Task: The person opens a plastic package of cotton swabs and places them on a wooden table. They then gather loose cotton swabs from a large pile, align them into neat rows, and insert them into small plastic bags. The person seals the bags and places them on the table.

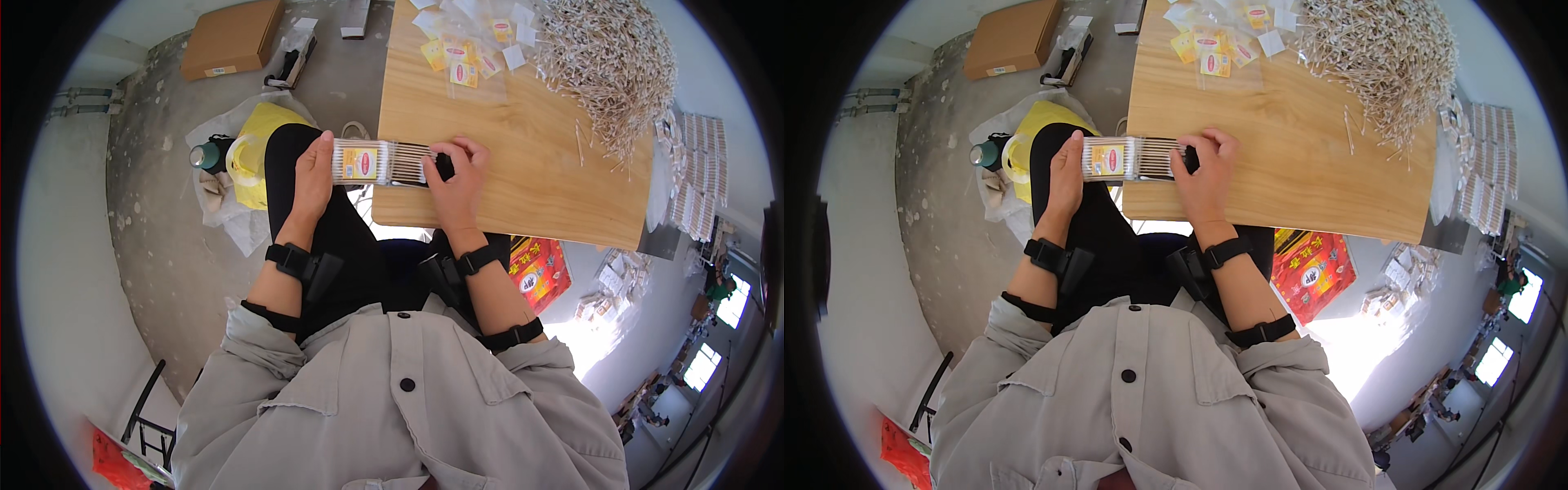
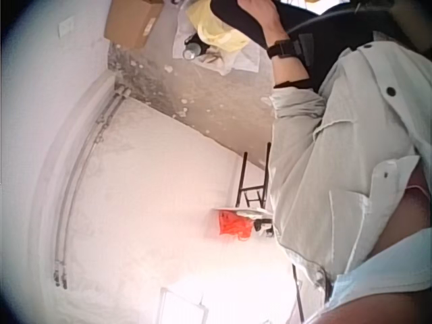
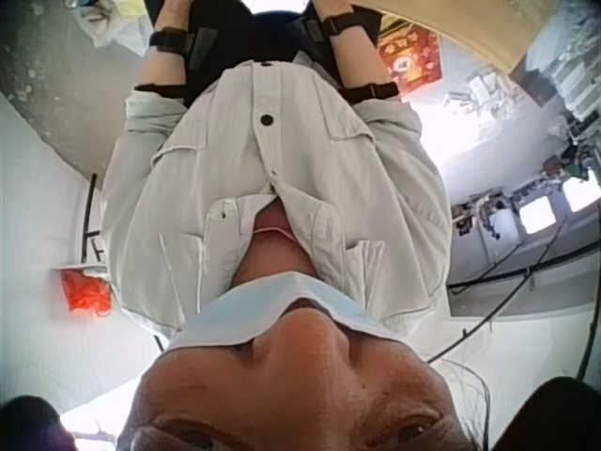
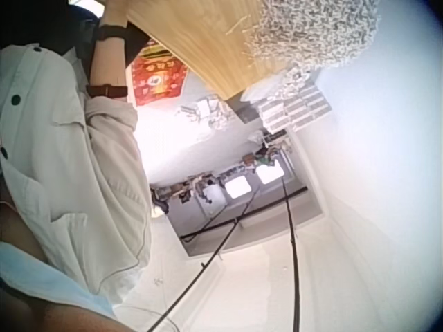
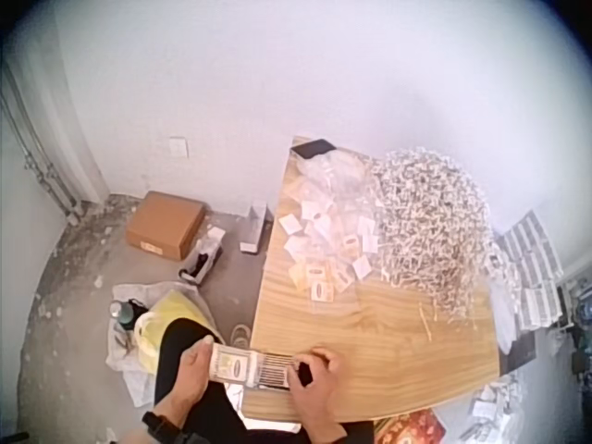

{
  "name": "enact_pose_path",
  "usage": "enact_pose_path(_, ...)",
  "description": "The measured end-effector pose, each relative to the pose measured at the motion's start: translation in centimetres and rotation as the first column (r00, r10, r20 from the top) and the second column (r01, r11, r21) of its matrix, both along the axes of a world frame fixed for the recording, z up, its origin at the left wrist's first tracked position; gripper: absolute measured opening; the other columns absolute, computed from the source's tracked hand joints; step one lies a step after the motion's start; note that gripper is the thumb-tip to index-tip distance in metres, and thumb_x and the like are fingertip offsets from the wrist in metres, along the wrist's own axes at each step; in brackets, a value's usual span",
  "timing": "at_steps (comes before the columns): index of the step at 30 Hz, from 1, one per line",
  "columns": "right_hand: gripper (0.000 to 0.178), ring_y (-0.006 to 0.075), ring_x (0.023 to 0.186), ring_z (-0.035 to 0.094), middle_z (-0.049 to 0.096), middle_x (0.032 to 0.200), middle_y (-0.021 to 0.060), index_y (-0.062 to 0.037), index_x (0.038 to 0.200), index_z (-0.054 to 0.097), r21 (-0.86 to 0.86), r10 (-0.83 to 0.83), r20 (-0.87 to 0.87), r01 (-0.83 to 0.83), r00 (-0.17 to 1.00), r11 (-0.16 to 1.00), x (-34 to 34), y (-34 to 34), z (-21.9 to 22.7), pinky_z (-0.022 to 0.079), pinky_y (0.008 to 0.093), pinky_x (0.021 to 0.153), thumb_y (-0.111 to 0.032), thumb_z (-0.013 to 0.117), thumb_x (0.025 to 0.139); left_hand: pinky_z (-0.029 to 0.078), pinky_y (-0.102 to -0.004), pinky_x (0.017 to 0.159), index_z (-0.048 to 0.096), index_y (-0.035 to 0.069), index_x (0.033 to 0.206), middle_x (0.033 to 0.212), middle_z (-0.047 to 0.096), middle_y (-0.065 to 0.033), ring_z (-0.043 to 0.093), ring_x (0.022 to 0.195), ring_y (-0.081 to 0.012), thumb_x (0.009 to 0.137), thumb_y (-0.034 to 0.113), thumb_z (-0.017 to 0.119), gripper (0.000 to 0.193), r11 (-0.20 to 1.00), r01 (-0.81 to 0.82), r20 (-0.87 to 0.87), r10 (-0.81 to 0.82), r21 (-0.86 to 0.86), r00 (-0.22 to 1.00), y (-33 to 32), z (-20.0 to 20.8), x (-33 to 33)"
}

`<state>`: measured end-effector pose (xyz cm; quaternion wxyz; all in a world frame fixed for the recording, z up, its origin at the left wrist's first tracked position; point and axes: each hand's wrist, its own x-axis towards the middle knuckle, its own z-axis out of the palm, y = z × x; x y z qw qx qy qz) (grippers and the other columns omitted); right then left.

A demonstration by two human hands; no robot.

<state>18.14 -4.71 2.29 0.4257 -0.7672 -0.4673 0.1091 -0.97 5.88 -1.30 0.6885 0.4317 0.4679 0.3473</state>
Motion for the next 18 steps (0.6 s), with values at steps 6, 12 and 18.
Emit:
enact_pose_path(6, 0.028, 0.0279, 0.112, 0.049, 0.046, 0.118, 0.0153, -0.0002, 0.118, 0.056, 0.108, -0.135, -0.239, 0.164, 0.962, 0.981, 0.0, -0.1, -0.2, 0.041, 0.0376, 0.099, -0.013, 0.059, 0.094, 0.045, -0.0225, 0.070, 0.065, -0.001, 0.095, 0.083, 0.063, 0.0009, 0.054, 0.076, -0.0044, 0.105, 0.036, 0.046, 0.042, 1.000, -0.004, -0.005, 0.004, 0.003, 1.000, 0.0, 0.0, 0.0)
enact_pose_path(12, 0.032, 0.0260, 0.111, 0.050, 0.046, 0.118, 0.0147, -0.0003, 0.123, 0.052, 0.137, -0.195, -0.480, 0.292, 0.856, 0.947, -0.7, -1.2, -0.5, 0.041, 0.0346, 0.099, -0.013, 0.057, 0.094, 0.045, -0.0225, 0.071, 0.065, -0.001, 0.094, 0.084, 0.063, 0.0005, 0.054, 0.076, -0.0046, 0.105, 0.035, 0.045, 0.043, 1.000, -0.007, -0.016, 0.007, -0.022, 1.000, 0.0, 0.2, 0.0)
enact_pose_path(18, 0.024, 0.0277, 0.097, 0.055, 0.050, 0.107, 0.0122, -0.0099, 0.100, 0.068, -0.121, 0.114, 0.022, -0.110, 0.993, 0.987, -0.6, -5.0, 2.3, 0.048, 0.0364, 0.081, -0.010, 0.075, 0.077, 0.045, -0.0228, 0.070, 0.065, 0.000, 0.092, 0.082, 0.063, 0.0006, 0.053, 0.074, -0.0045, 0.105, 0.035, 0.045, 0.043, 0.999, 0.002, -0.006, -0.002, -0.034, 1.000, 0.0, 0.5, 0.1)
